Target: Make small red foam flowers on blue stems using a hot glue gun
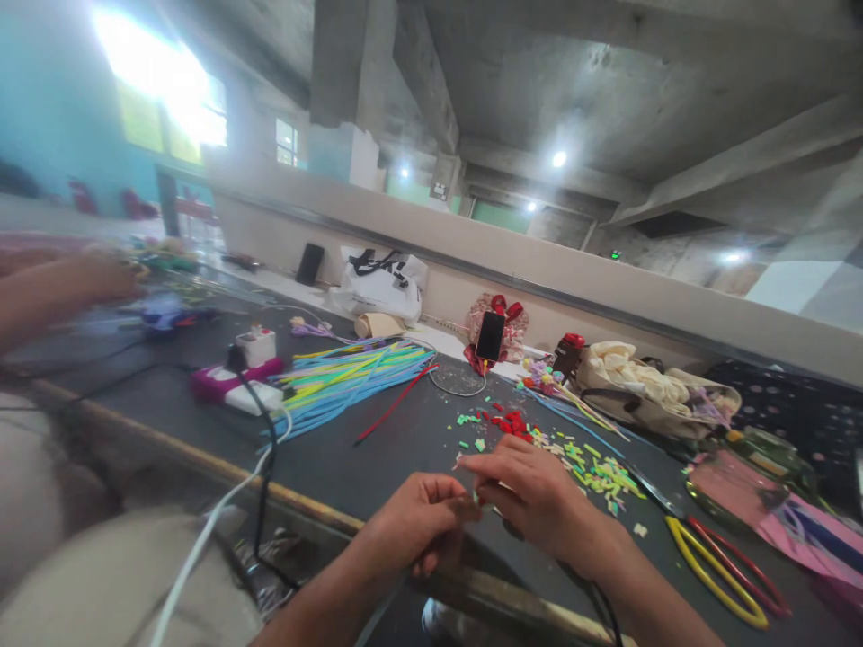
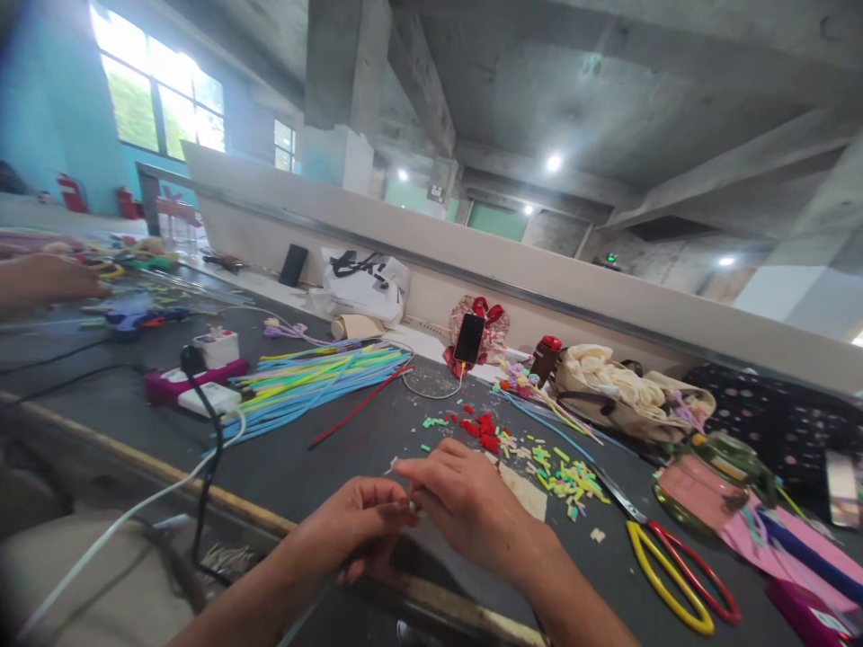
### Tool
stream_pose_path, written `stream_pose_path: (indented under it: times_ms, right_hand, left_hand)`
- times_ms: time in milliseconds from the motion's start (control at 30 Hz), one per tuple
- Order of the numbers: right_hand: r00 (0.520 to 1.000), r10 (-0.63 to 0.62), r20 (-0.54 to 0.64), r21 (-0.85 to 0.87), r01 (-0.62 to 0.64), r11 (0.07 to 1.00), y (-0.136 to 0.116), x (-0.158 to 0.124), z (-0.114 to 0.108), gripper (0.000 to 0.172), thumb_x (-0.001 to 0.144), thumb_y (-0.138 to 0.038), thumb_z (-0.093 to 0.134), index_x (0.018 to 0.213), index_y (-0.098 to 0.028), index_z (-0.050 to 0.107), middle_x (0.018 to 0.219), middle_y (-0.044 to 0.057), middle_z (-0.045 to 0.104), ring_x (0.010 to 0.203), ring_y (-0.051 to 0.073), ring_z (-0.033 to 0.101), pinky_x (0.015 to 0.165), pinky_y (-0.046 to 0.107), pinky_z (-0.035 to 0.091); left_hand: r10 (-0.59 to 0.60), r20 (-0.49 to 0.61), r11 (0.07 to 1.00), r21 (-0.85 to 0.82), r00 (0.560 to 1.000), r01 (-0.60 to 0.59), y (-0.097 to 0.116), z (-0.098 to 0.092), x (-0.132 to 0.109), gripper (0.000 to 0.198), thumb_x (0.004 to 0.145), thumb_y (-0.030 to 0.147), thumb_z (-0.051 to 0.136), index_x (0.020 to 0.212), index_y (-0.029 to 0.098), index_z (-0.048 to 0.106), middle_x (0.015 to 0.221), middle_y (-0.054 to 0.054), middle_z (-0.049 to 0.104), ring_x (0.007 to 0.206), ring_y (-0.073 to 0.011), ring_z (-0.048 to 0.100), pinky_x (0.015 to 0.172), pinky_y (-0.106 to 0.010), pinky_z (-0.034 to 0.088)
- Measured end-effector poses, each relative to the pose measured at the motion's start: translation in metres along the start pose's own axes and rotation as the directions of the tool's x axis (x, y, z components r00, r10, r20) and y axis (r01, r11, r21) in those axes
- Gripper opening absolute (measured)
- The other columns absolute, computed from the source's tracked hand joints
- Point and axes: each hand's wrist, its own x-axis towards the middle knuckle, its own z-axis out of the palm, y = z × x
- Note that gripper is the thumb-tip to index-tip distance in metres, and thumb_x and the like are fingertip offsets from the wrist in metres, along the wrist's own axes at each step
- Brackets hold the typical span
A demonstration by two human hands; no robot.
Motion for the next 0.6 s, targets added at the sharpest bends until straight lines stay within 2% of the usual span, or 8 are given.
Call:
stream_pose_path:
  times_ms: [233, 600]
  right_hand:
    - [0.999, -0.011, -0.031, -0.017, 0.01, 1.0, 0.0006, -0.0003, 0.0018, 0.022, 0.083, -0.015, 0.047, 0.103, -0.019, 0.053, 0.074, 0.003, 0.066, 0.064, 0.013, 0.052, 0.059, 0.025, 0.04]
    - [1.0, 0.004, -0.025, 0.041, -0.003, 0.999, -0.0045, 0.0011, 0.0007, 0.018, 0.083, -0.016, 0.047, 0.097, -0.021, 0.057, 0.073, 0.002, 0.066, 0.064, 0.013, 0.055, 0.06, 0.025, 0.041]
  left_hand:
    - [0.04, -0.029, 0.999, 0.021, 0.999, -0.04, -0.0027, -0.0009, 0.0016, 0.035, 0.064, 0.049, 0.056, 0.056, 0.016, 0.052, 0.032, 0.008, 0.045, 0.024, -0.0041, 0.031, 0.027, -0.015, 0.018]
    - [0.044, -0.041, 0.998, -0.031, 0.998, -0.045, -0.0024, -0.0017, 0.0033, 0.037, 0.054, 0.049, 0.064, 0.046, 0.016, 0.049, 0.029, 0.007, 0.043, 0.025, -0.0045, 0.03, 0.03, -0.019, 0.018]
